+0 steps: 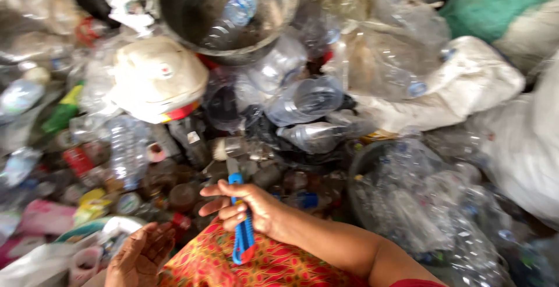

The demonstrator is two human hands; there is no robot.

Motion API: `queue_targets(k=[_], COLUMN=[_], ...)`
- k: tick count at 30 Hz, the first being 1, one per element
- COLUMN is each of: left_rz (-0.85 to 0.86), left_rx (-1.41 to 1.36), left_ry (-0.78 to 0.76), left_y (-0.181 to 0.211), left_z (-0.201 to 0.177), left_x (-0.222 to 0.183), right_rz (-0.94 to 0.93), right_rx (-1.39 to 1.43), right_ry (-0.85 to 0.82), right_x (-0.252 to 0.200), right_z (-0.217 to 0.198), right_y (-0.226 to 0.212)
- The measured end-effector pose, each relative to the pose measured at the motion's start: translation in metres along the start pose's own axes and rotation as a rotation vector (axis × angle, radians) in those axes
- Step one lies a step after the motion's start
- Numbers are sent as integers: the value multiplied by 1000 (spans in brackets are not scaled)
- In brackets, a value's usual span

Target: Sorting plastic bottles by removing labels and caps for recycling

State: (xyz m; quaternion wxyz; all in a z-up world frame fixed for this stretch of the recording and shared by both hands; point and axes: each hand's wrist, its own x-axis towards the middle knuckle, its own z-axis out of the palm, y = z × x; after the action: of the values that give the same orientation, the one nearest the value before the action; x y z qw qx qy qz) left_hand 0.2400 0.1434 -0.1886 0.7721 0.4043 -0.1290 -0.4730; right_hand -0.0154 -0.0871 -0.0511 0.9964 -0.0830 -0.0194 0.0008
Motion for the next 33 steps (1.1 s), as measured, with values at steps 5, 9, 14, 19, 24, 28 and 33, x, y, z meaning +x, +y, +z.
queue_targets(k=[5, 9, 14, 19, 24, 28, 33], left_rz=[31, 4, 135, 151, 155, 163, 160], left_rx=[32, 118, 71, 61, 36, 38, 59], left_ry=[121, 625, 662, 748, 751, 726, 739], left_y=[-16, -19, -7, 12, 9, 7, 7], left_z=[-71, -59, -47, -16, -19, -25, -34], left_x=[-30, -59, -81, -92, -91, -90, -91], right_rz=[106, 160, 264, 246, 213, 225, 210], right_rx=[45, -109, -113, -140, -172, -171, -167], right_ry=[50, -36, -19, -11, -6, -18, -39], right_x=[51, 58, 59, 72, 73, 71, 69], right_z=[-45, -56, -43, -50, -49, -46, -47], right_y=[41, 44, 39, 35, 30, 29, 29])
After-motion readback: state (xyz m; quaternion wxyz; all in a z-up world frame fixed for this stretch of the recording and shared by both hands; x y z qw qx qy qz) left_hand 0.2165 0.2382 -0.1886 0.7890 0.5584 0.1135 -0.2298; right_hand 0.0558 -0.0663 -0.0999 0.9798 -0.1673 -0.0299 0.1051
